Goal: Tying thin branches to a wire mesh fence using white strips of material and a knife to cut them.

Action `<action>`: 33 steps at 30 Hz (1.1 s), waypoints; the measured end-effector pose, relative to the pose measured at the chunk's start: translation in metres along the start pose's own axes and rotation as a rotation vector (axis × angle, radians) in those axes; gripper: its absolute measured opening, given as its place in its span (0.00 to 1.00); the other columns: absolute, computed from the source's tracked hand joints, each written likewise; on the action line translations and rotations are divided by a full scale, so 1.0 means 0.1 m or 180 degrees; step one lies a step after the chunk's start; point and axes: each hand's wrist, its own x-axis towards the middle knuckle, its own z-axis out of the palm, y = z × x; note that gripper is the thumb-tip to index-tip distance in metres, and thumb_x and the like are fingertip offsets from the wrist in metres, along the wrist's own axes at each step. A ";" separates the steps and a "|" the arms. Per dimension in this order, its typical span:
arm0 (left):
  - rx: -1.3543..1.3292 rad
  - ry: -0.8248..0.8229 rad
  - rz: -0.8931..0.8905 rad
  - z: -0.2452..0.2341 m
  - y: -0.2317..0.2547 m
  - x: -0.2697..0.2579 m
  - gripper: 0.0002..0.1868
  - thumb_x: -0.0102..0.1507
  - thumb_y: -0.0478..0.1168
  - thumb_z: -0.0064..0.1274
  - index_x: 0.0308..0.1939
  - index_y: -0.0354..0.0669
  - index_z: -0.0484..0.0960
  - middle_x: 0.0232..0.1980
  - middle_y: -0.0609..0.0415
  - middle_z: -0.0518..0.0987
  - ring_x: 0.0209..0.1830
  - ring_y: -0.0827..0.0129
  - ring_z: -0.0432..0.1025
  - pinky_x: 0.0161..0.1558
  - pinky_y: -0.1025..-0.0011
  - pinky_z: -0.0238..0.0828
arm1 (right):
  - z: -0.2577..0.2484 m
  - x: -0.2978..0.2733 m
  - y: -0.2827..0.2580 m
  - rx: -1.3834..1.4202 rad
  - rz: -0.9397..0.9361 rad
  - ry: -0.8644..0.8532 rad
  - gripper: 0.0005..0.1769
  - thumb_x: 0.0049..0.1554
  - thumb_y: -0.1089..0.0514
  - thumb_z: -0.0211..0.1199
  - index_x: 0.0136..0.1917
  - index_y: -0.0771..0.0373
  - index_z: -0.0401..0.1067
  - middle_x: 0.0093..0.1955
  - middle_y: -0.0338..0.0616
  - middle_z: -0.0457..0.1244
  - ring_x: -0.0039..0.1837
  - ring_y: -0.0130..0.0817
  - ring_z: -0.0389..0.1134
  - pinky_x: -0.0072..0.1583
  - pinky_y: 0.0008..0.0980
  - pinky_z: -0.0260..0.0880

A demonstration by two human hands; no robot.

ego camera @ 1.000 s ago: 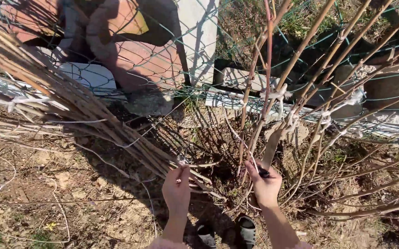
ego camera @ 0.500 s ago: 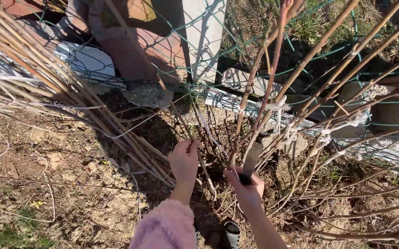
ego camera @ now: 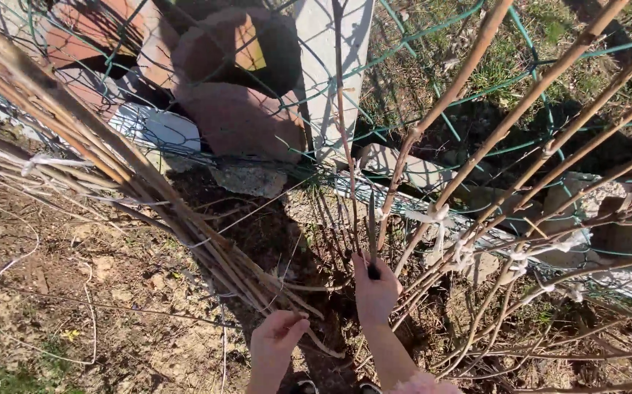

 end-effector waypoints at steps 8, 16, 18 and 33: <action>-0.0091 -0.1445 -0.0780 -0.24 -0.09 -0.09 0.12 0.53 0.30 0.63 0.41 0.37 0.93 0.42 0.51 0.80 0.42 0.64 0.74 0.47 0.66 0.79 | 0.22 0.19 0.18 -0.0361 -0.0057 0.0347 0.21 0.56 0.39 0.63 0.56 0.51 0.79 0.43 0.33 0.72 0.40 0.24 0.70 0.38 0.23 0.70; -0.0315 -0.0513 -0.0785 0.47 0.62 0.33 0.19 0.67 0.45 0.51 0.56 0.42 0.89 0.39 0.54 0.84 0.39 0.71 0.73 0.44 0.74 0.70 | 0.19 -0.01 -0.07 0.0193 0.0293 0.0377 0.15 0.54 0.48 0.70 0.51 0.57 0.82 0.47 0.36 0.75 0.47 0.25 0.75 0.46 0.25 0.76; 0.0292 -0.0409 -0.0598 0.73 0.86 0.49 0.24 0.65 0.51 0.50 0.63 0.52 0.83 0.52 0.60 0.83 0.48 0.71 0.74 0.53 0.72 0.73 | 0.22 0.00 -0.03 0.1099 0.0294 0.0054 0.10 0.55 0.58 0.69 0.50 0.62 0.81 0.49 0.41 0.73 0.48 0.26 0.74 0.49 0.21 0.78; 0.0122 -0.0071 -0.0389 1.07 1.08 0.86 0.13 0.62 0.32 0.59 0.51 0.38 0.88 0.47 0.50 0.88 0.49 0.65 0.78 0.59 0.69 0.77 | -0.34 -0.19 0.04 0.0397 0.0036 -0.0755 0.24 0.44 0.51 0.80 0.56 0.45 0.82 0.67 0.46 0.70 0.19 0.16 0.39 0.21 0.17 0.48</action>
